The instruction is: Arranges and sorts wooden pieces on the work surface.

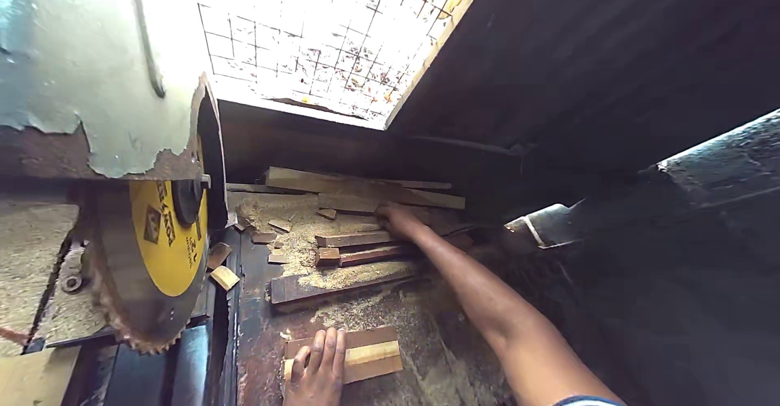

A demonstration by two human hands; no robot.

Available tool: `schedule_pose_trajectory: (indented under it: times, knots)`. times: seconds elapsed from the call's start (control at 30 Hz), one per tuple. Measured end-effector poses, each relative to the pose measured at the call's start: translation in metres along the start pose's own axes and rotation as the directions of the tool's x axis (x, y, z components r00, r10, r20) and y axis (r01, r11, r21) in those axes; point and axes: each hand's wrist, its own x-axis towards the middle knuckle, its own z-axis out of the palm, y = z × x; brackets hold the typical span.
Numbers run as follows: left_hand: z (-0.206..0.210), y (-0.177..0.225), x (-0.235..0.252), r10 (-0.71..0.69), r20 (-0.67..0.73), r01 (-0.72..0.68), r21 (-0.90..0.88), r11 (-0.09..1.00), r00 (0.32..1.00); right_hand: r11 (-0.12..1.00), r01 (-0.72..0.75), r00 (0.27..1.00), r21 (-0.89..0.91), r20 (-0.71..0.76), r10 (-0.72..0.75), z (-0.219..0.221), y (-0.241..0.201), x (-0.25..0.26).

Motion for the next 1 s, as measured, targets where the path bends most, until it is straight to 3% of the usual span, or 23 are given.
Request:
schedule_pose_trajectory:
  times: [0.1, 0.3, 0.4, 0.47, 0.57, 0.63, 0.77, 0.87, 1.0]
  knots:
    - [0.001, 0.0, -0.001, -0.002, -0.001, 0.002, 0.008, 1.0, 1.0, 0.997, -0.071, 0.996, 0.0, -0.049, 0.071, 0.014, -0.002, -0.008]
    - [0.004, 0.0, -0.002, 0.001, -0.009, -0.001, 0.015, 1.0, 1.0, 0.971, -0.237, 0.971, 0.024, 0.027, 0.237, 0.0, -0.024, -0.004]
    - [0.005, 0.0, -0.002, -0.008, -0.013, 0.009, 0.021, 1.0, 1.0, 0.95, -0.304, 0.952, 0.071, -0.024, 0.306, -0.008, -0.018, 0.002]
    - [0.004, 0.001, -0.002, -0.005, -0.024, 0.006, 0.023, 1.0, 1.0, 0.914, -0.394, 0.913, 0.093, -0.072, 0.401, -0.008, -0.01, 0.005]
    - [0.001, 0.001, 0.0, -0.005, -0.022, 0.005, 0.023, 1.0, 1.0, 0.827, -0.549, 0.835, 0.12, 0.031, 0.55, -0.004, -0.006, 0.014]
    - [-0.002, 0.001, 0.002, -0.006, 0.0, 0.006, 0.015, 1.0, 1.0, 0.769, -0.601, 0.79, 0.219, 0.017, 0.613, 0.007, -0.006, 0.021]
    - [-0.001, 0.0, 0.0, -0.01, -0.007, 0.01, 0.021, 1.0, 1.0, 0.723, -0.542, 0.809, 0.428, 0.033, 0.587, 0.014, 0.005, 0.021]
    - [0.001, 0.001, 0.0, -0.009, -0.013, 0.009, 0.015, 1.0, 1.0, 0.721, -0.497, 0.836, 0.484, 0.042, 0.548, 0.009, 0.013, 0.013]
    - [0.001, 0.003, -0.001, -0.004, -0.001, 0.003, -0.015, 1.0, 1.0, 0.903, -0.374, 0.907, 0.212, -0.12, 0.404, 0.004, 0.001, 0.016]
